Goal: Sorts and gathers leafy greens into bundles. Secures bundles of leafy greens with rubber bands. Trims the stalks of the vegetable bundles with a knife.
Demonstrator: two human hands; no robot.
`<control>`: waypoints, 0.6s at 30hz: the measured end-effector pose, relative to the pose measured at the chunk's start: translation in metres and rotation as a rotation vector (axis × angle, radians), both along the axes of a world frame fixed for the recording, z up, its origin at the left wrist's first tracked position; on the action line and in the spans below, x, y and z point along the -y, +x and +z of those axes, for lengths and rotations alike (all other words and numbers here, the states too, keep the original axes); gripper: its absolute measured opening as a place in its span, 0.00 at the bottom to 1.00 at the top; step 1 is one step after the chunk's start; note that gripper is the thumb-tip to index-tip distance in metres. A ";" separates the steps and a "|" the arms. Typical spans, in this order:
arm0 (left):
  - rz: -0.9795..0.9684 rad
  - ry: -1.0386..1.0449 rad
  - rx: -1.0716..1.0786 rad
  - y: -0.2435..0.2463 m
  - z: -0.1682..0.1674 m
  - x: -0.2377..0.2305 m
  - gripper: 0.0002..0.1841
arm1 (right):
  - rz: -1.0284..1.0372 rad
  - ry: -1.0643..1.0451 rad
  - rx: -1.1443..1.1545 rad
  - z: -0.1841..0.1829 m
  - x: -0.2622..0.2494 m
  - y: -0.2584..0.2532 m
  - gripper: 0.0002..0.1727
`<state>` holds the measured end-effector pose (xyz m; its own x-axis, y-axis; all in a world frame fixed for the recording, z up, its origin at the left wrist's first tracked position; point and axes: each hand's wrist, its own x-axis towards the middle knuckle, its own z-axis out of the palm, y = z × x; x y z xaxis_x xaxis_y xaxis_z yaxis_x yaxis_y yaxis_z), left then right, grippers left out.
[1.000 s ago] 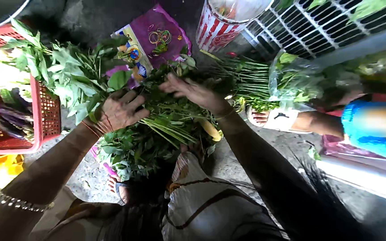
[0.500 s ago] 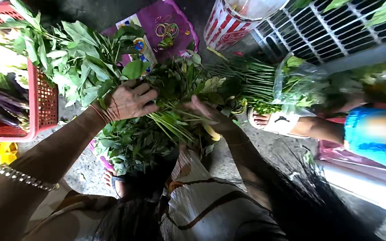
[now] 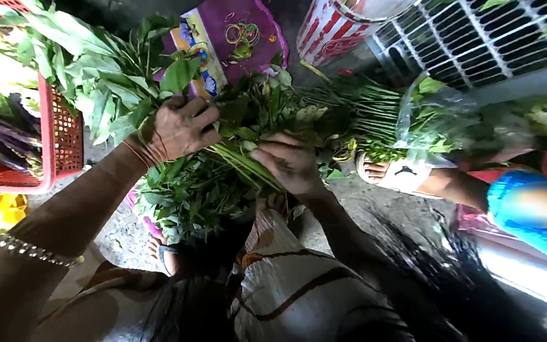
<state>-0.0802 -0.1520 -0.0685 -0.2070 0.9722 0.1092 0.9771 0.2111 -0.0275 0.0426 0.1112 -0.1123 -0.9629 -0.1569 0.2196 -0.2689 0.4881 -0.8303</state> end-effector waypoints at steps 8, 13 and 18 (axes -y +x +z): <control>0.012 0.059 -0.064 0.005 0.007 0.022 0.11 | -0.173 0.451 0.513 -0.016 -0.084 0.015 0.34; -0.059 0.100 -0.028 0.010 0.013 0.015 0.11 | -0.093 0.068 0.478 0.022 -0.075 -0.007 0.24; -0.111 0.149 -0.087 0.010 0.021 -0.001 0.11 | 0.120 -0.541 0.844 0.000 -0.035 -0.027 0.41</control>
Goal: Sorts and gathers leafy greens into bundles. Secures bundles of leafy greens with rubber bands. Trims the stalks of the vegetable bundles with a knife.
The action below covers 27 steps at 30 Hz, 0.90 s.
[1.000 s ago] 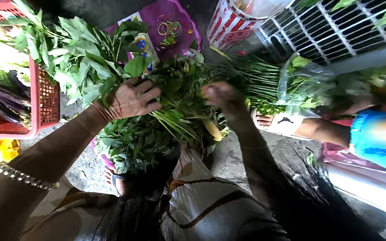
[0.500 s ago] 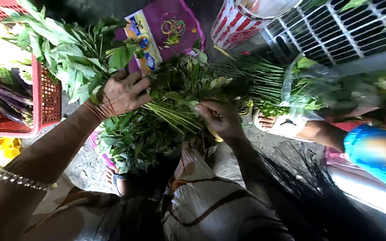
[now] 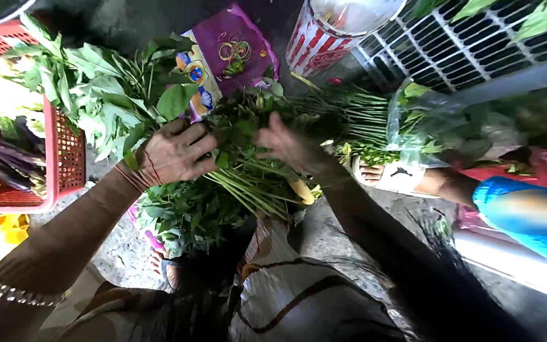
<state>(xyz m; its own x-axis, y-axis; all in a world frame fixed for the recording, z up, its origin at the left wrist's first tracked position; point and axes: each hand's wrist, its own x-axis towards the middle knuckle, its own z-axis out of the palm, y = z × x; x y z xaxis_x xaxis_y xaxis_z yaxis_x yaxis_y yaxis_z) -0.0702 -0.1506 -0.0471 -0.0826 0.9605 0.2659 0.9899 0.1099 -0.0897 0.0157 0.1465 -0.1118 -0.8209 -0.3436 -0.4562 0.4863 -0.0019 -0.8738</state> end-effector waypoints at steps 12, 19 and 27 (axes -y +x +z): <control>-0.028 0.011 0.016 0.000 0.002 -0.011 0.12 | -0.167 0.147 -0.550 -0.020 0.047 -0.033 0.23; 0.024 -0.056 0.014 -0.006 -0.004 -0.010 0.11 | 0.005 -0.179 0.120 0.006 0.024 -0.009 0.38; -0.011 -0.144 0.051 -0.011 -0.026 -0.012 0.11 | 0.357 -0.382 0.220 0.004 0.003 0.022 0.35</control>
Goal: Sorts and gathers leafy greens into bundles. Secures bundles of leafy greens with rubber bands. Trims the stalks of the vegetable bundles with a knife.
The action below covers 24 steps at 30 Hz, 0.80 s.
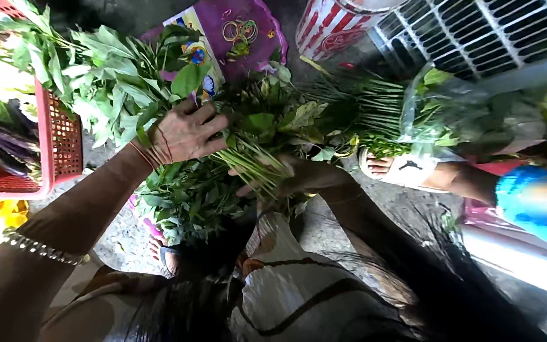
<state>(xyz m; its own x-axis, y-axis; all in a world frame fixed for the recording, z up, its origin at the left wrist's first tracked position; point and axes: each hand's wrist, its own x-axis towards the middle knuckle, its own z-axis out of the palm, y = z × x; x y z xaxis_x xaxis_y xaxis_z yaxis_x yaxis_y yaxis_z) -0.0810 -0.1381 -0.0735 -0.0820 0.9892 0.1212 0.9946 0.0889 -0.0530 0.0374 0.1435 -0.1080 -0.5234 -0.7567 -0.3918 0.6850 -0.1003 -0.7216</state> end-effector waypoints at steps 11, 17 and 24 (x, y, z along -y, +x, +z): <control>0.807 -0.226 0.671 -0.007 -0.007 -0.036 0.26 | -0.259 0.365 0.308 -0.053 0.035 -0.004 0.16; 1.033 0.035 1.557 0.070 -0.003 -0.042 0.22 | -0.379 0.660 -0.105 -0.026 0.041 0.009 0.15; 1.183 0.839 2.052 0.111 -0.027 -0.105 0.21 | -0.382 1.261 -0.839 -0.004 0.062 0.016 0.33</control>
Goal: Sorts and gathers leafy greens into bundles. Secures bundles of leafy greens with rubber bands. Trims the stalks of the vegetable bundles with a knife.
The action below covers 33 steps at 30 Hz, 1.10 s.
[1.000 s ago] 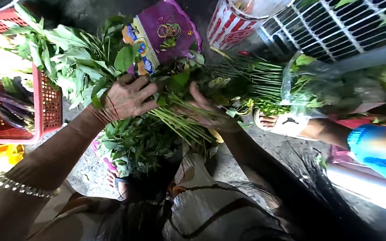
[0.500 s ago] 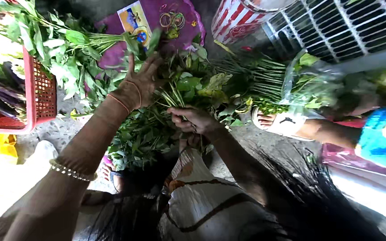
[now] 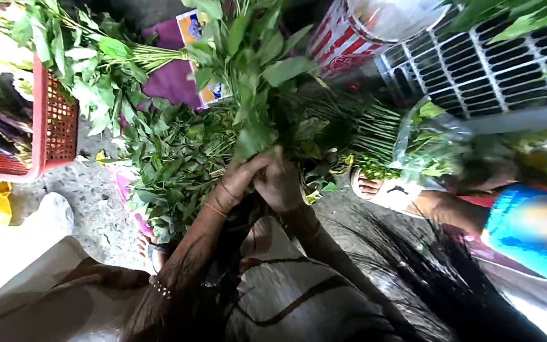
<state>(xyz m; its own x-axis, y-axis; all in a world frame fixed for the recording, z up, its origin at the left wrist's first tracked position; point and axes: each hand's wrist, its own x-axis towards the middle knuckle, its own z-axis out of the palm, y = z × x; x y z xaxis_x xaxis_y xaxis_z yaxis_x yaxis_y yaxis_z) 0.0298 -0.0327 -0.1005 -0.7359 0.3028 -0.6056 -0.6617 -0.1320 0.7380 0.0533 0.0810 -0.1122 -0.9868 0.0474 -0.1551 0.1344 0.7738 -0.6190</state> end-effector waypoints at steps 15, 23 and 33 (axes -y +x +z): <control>0.260 0.185 0.328 0.022 -0.062 0.015 0.12 | 0.100 -0.190 0.131 -0.010 -0.026 -0.027 0.24; 0.282 0.521 0.425 0.015 -0.069 0.020 0.26 | -0.090 -0.608 0.142 -0.040 -0.023 -0.021 0.12; 0.298 0.453 0.406 0.010 -0.058 0.012 0.20 | -0.158 -0.825 -0.031 -0.051 -0.018 -0.015 0.03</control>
<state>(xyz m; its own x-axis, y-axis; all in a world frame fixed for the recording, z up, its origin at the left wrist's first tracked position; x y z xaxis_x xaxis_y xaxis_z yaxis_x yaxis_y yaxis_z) 0.0396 -0.0444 -0.1582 -0.5680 0.4112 -0.7129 -0.7622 -0.5896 0.2672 0.0383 0.0987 -0.1630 -0.9825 0.0683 -0.1733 0.1765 0.0444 -0.9833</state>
